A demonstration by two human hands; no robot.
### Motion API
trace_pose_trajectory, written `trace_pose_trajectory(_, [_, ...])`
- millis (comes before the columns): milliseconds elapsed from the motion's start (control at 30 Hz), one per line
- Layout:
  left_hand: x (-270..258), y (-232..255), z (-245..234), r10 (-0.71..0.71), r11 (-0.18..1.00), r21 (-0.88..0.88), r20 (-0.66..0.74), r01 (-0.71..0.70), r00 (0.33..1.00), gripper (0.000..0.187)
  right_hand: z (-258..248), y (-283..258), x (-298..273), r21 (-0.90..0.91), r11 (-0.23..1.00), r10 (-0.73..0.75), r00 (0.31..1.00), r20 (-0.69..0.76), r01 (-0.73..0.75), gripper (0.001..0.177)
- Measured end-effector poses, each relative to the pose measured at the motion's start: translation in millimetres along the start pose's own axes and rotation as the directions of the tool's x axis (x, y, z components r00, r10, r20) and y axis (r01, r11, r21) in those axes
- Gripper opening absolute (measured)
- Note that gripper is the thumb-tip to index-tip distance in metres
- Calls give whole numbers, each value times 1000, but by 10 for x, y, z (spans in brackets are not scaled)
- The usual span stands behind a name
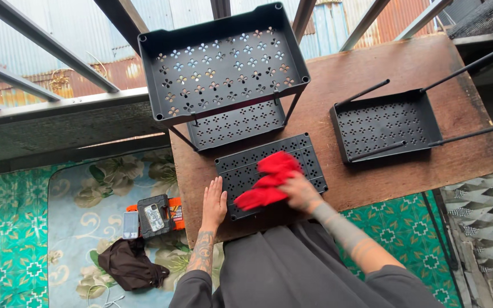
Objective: The person wipes black plastic trays and metal rods with a red cloth, then inserts the rods into the tray corners to assemble a small shelving unit. The person handles multiple trays and rods, stacking the trays and inserting the rods one at a time.
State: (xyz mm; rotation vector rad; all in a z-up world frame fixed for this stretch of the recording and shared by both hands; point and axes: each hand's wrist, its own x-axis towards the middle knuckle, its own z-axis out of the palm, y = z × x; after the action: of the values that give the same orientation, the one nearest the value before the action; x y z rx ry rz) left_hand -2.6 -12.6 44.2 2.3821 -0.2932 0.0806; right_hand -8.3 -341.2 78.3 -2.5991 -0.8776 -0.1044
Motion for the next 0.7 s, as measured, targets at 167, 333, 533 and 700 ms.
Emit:
trace_pose_trajectory(167, [-40, -102, 46, -40, 999, -32, 28, 41, 999, 54, -84, 90, -28, -236, 899, 342, 928, -146, -368, 59])
trace_pose_trajectory(333, [-103, -270, 175, -11, 1000, -18, 21, 12, 1000, 56, 480, -810, 528, -1, 988, 154, 988, -4, -154, 60])
trace_pose_trajectory(533, [-146, -419, 286, 19, 999, 51, 8, -19, 1000, 55, 414, -584, 183, 144, 985, -120, 975, 187, 94, 56])
trace_pose_trajectory(700, [-165, -353, 312, -17, 1000, 17, -13, 17, 1000, 54, -110, 261, -670, -171, 915, 351, 931, -104, -365, 61])
